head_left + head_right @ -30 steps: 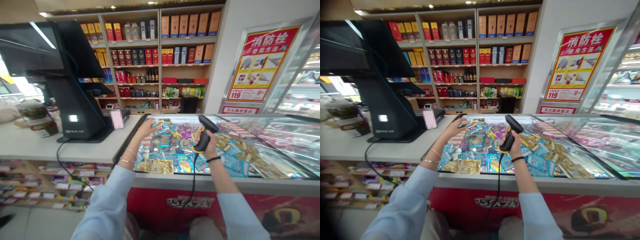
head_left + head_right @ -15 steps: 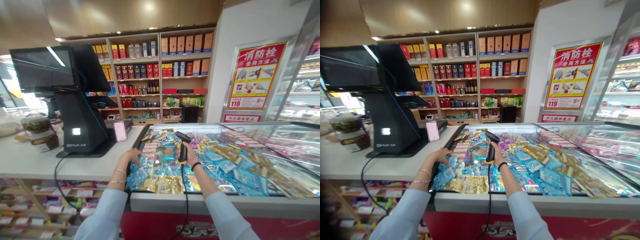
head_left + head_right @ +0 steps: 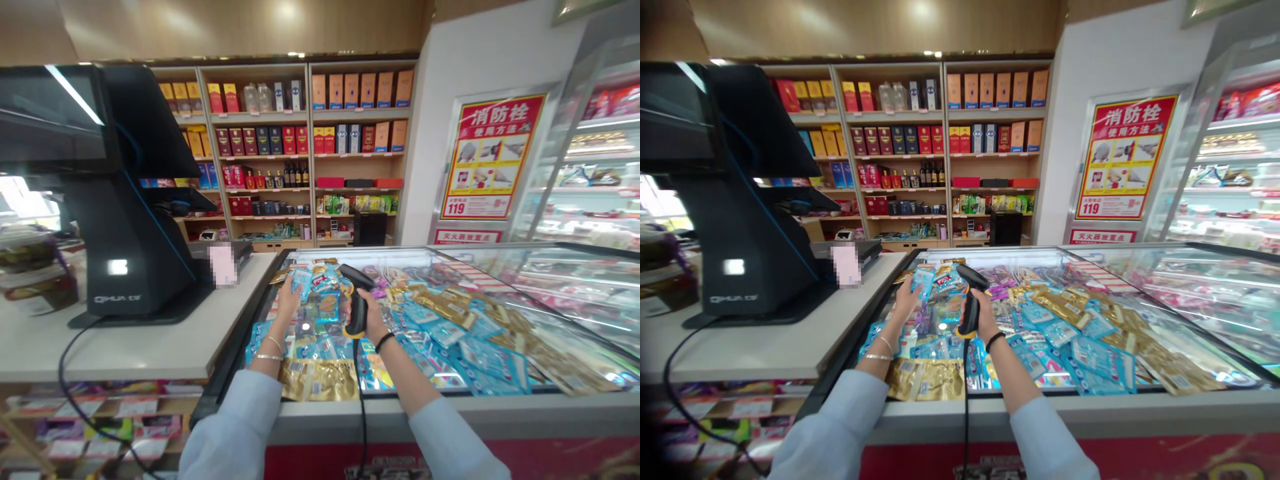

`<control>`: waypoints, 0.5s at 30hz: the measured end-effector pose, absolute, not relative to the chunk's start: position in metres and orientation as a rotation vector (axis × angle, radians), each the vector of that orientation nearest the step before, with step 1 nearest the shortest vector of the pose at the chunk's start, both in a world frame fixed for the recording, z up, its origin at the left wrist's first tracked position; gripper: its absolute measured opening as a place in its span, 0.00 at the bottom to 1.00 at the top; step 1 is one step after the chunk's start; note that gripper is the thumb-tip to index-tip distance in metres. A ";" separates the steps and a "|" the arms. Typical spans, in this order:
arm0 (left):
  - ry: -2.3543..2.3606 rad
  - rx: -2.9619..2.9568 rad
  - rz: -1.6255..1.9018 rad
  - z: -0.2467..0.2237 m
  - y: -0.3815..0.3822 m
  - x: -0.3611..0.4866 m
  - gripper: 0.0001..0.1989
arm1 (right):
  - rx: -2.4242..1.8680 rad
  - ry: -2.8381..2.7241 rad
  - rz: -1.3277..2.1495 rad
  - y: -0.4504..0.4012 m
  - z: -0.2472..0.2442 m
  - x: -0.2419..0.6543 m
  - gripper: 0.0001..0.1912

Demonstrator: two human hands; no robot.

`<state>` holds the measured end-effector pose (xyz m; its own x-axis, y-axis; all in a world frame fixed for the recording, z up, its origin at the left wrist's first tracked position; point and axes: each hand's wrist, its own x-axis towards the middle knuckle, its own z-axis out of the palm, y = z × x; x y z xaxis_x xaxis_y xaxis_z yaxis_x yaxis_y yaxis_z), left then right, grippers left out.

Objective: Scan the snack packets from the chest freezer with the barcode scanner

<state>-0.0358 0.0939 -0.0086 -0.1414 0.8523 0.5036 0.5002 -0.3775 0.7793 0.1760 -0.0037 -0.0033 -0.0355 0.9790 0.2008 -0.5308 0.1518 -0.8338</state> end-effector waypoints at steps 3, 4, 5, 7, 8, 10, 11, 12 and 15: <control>1.417 1.743 1.692 -0.010 0.096 -0.040 0.15 | -0.615 -0.987 1.381 -0.007 -0.001 0.172 0.18; 1.378 1.732 1.742 -0.010 0.096 -0.041 0.15 | -0.623 -1.013 1.390 -0.007 0.000 0.172 0.19; 1.350 1.734 1.778 -0.010 0.096 -0.041 0.16 | -0.632 -1.039 1.394 -0.007 -0.001 0.171 0.20; 1.304 1.761 1.823 -0.010 0.095 -0.040 0.17 | -0.652 -1.087 1.399 -0.008 -0.001 0.170 0.22; 1.285 1.781 1.835 -0.010 0.095 -0.039 0.17 | -0.660 -1.102 1.402 -0.008 -0.002 0.169 0.23; 1.259 1.818 1.840 -0.011 0.094 -0.037 0.17 | -0.661 -1.109 1.414 -0.010 -0.002 0.168 0.22; 1.258 1.827 1.837 -0.011 0.094 -0.036 0.17 | -0.651 -1.104 1.423 -0.011 -0.001 0.168 0.21; 1.264 1.829 1.833 -0.011 0.094 -0.035 0.17 | -0.633 -1.094 1.431 -0.012 0.000 0.168 0.20; 1.294 1.821 1.811 -0.012 0.094 -0.034 0.18 | -0.563 -1.084 1.460 -0.016 0.004 0.169 0.18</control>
